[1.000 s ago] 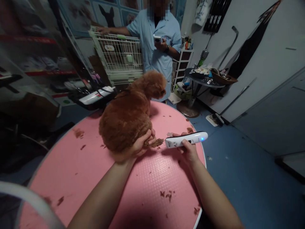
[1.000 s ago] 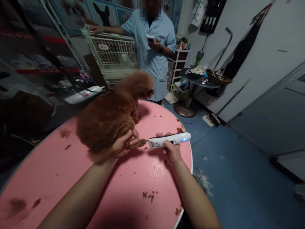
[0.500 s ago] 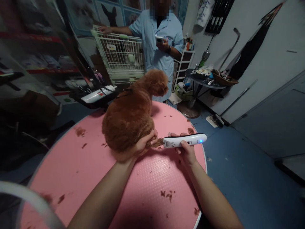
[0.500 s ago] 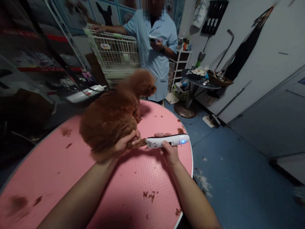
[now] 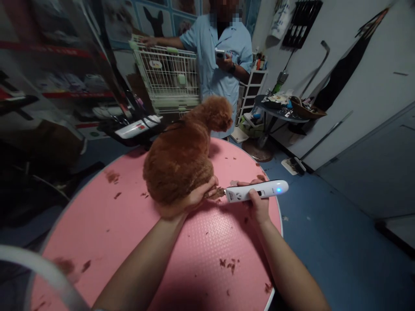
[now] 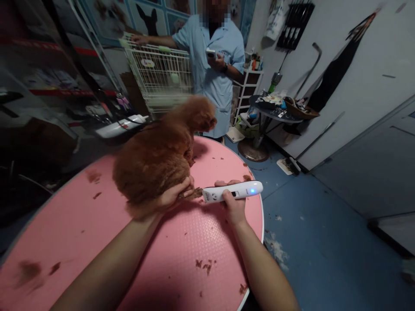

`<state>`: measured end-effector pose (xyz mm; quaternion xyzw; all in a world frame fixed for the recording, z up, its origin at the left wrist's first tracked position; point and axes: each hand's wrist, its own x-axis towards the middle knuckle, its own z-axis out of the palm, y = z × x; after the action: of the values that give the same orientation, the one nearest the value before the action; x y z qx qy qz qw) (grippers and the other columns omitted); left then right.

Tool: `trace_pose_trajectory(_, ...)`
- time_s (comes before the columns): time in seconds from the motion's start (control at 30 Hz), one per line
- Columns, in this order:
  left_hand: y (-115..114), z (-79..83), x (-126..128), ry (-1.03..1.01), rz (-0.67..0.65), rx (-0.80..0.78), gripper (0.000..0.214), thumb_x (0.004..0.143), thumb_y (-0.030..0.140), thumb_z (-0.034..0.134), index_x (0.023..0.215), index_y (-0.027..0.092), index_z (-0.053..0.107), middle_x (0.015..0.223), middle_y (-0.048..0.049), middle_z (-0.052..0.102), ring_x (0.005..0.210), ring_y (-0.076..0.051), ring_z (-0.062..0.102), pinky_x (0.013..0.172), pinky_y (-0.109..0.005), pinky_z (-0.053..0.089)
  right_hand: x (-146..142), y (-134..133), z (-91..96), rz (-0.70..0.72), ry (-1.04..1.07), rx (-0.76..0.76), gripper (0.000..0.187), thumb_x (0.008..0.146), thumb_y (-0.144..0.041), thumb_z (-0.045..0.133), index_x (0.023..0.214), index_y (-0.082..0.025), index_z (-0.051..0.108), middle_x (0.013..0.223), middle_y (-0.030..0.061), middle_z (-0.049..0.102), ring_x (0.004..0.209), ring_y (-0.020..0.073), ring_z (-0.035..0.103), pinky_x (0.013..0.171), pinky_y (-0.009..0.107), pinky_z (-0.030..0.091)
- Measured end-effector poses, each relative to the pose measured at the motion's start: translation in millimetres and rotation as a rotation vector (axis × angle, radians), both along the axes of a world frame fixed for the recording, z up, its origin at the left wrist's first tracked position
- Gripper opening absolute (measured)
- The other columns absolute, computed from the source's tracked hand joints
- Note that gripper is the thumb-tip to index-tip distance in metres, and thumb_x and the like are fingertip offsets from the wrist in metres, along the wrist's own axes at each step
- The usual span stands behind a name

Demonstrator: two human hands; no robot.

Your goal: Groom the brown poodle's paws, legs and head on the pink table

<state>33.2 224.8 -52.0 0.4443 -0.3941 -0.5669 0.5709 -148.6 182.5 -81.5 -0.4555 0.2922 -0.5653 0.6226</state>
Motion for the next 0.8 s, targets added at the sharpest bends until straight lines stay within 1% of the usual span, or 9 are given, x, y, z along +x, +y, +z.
trace_pose_trajectory(0.07, 0, 0.9, -1, 0.034, -0.045, 0.002, 0.042, 0.081, 0.044, 0.062, 0.054, 0.017, 0.044, 0.052, 0.0033, 0.039, 0.049, -0.008, 0.033, 0.051, -0.024, 0.035, 3, 3, 1.2, 0.058, 0.049, 0.013, 0.045, 0.066, -0.043, 0.079, 0.093, -0.023, 0.05, 0.09, 0.0061, 0.076, 0.054, 0.0144, 0.062, 0.038, 0.019, 0.037)
trace_pose_trajectory(0.17, 0, 4.2, -6, 0.119, -0.058, 0.031, 0.041, 0.079, 0.045, 0.064, 0.056, 0.018, 0.044, 0.051, 0.0041, 0.037, 0.05, -0.009, 0.035, 0.054, -0.025, 0.039, 4, 1, 4.1, 0.186, 0.056, 0.099, 0.044, 0.063, -0.045, 0.081, 0.087, -0.02, 0.054, 0.08, 0.0066, 0.075, 0.057, 0.0166, 0.065, 0.045, 0.023, 0.045)
trace_pose_trajectory(0.23, 0, 6.2, -8, 0.161, -0.057, 0.044, 0.043, 0.076, 0.049, 0.067, 0.058, 0.019, 0.043, 0.05, 0.0052, 0.034, 0.05, -0.009, 0.036, 0.054, -0.024, 0.041, -1, -3, 5.5, 0.171, -0.002, 0.189, 0.044, 0.062, -0.046, 0.08, 0.086, -0.02, 0.054, 0.078, 0.0063, 0.075, 0.054, 0.0147, 0.062, 0.044, 0.022, 0.044)
trace_pose_trajectory(0.3, 0, 6.9, -10, 0.182, -0.078, 0.046, 0.047, 0.073, 0.053, 0.069, 0.058, 0.019, 0.041, 0.048, 0.0067, 0.031, 0.048, -0.008, 0.033, 0.053, -0.024, 0.041, -7, -8, 5.8, 0.149, -0.06, 0.279, 0.045, 0.061, -0.039, 0.082, 0.091, -0.02, 0.055, 0.088, 0.0077, 0.076, 0.05, 0.0106, 0.057, 0.042, 0.02, 0.042)
trace_pose_trajectory(0.37, 0, 6.0, -9, 0.184, -0.082, 0.044, 0.049, 0.072, 0.054, 0.07, 0.059, 0.019, 0.039, 0.048, 0.0078, 0.029, 0.046, -0.006, 0.028, 0.052, -0.022, 0.04, -13, -12, 4.8, 0.166, -0.09, 0.328, 0.046, 0.059, -0.033, 0.084, 0.095, -0.021, 0.057, 0.094, 0.0083, 0.075, 0.046, 0.0067, 0.051, 0.041, 0.018, 0.042)
trace_pose_trajectory(0.5, -1, 0.4, -7, 0.141, -0.057, 0.014, 0.047, 0.077, 0.052, 0.065, 0.06, 0.018, 0.038, 0.047, 0.0083, 0.028, 0.044, -0.005, 0.021, 0.047, -0.019, 0.03, -12, -16, 0.9, 0.121, -0.102, 0.369, 0.039, 0.062, -0.039, 0.083, 0.083, -0.021, 0.056, 0.084, 0.0053, 0.076, 0.041, 0.0045, 0.049, 0.036, 0.013, 0.041)
trace_pose_trajectory(0.63, -3, -3.5, -5, 0.133, -0.079, -0.043, 0.046, 0.079, 0.051, 0.063, 0.059, 0.018, 0.039, 0.047, 0.0079, 0.027, 0.043, -0.005, 0.02, 0.044, -0.019, 0.024, -2, -20, -3.0, 0.201, -0.102, 0.497, 0.038, 0.064, -0.042, 0.083, 0.082, -0.016, 0.06, 0.081, 0.0077, 0.075, 0.038, 0.0025, 0.048, 0.034, 0.011, 0.042)
trace_pose_trajectory(0.73, -3, -1.0, -7, 0.146, -0.09, -0.041, 0.047, 0.076, 0.053, 0.065, 0.059, 0.018, 0.039, 0.047, 0.0077, 0.028, 0.043, -0.005, 0.022, 0.042, -0.019, 0.026, 2, -22, -6.4, 0.257, -0.096, 0.587, 0.041, 0.066, -0.045, 0.081, 0.085, -0.014, 0.062, 0.077, 0.0072, 0.075, 0.036, 0.0016, 0.046, 0.033, 0.011, 0.043)
trace_pose_trajectory(0.8, -2, 2.3, -8, 0.16, -0.101, -0.026, 0.05, 0.074, 0.055, 0.067, 0.057, 0.018, 0.038, 0.047, 0.0076, 0.029, 0.043, -0.005, 0.025, 0.044, -0.02, 0.03, 4, -23, -7.6, 0.263, -0.111, 0.618, 0.042, 0.066, -0.046, 0.081, 0.085, -0.014, 0.062, 0.076, 0.008, 0.075, 0.036, 0.002, 0.046, 0.033, 0.011, 0.043)
